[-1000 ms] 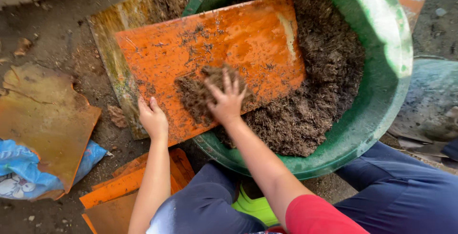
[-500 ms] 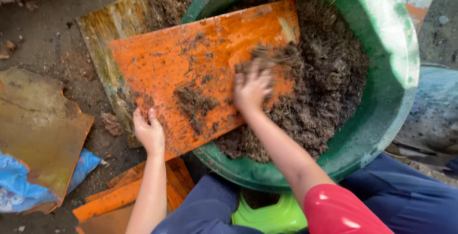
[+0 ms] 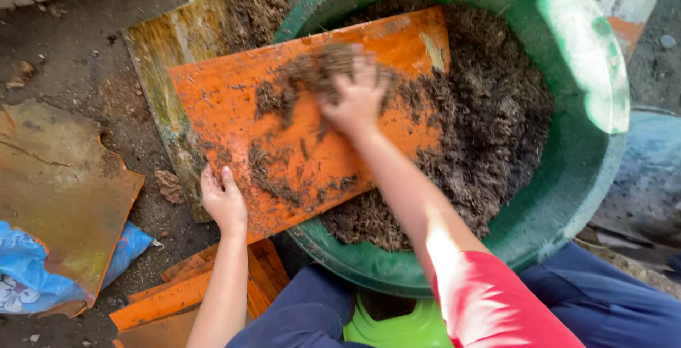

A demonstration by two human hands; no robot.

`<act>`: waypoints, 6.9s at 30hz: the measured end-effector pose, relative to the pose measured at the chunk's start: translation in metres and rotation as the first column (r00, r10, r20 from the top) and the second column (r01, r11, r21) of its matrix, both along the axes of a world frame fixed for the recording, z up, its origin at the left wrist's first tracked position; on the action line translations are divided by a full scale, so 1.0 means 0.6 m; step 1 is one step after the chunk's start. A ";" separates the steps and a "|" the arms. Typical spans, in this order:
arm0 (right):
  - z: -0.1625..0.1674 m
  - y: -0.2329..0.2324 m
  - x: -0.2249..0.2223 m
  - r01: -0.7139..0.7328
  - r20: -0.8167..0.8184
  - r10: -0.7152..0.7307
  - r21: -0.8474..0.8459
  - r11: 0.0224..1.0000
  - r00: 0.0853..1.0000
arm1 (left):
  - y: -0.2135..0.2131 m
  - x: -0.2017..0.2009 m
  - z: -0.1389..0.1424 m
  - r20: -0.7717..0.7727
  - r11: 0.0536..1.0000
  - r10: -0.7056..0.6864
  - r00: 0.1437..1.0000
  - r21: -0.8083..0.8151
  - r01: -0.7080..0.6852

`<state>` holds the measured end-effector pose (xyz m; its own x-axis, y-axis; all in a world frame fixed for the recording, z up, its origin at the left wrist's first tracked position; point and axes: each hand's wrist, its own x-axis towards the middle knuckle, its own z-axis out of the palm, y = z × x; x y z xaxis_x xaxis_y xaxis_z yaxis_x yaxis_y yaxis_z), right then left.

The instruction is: The person sits on a small stool and scrubs orange rectangular tiles with a dark fibrous material from a green basin. They handle the tiles one at a time, scrubbing both sides and stacking the cleaned tiles to the left.

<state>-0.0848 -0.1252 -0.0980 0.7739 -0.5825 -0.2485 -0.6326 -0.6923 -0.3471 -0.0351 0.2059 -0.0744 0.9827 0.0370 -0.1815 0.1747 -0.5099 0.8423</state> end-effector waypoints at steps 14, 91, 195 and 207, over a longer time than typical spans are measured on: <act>0.026 0.093 -0.030 0.164 0.528 -0.304 0.296 0.941 0.793 | 0.002 -0.005 -0.022 0.006 0.999 -0.015 1.000 -0.051 0.015; 0.041 -0.040 -0.479 0.137 -0.600 -0.077 0.055 0.989 0.796 | -0.013 0.021 0.064 -0.204 0.775 -0.032 0.979 -0.623 -0.105; 0.004 0.092 0.179 0.040 0.639 0.017 -0.074 0.996 0.769 | 0.040 -0.033 -0.047 -0.170 0.878 -0.216 0.962 -0.464 0.115; 0.042 0.331 -0.141 -0.443 0.586 0.323 0.069 0.894 0.743 | 0.035 -0.032 0.012 -0.119 0.740 -0.218 0.969 -0.668 0.084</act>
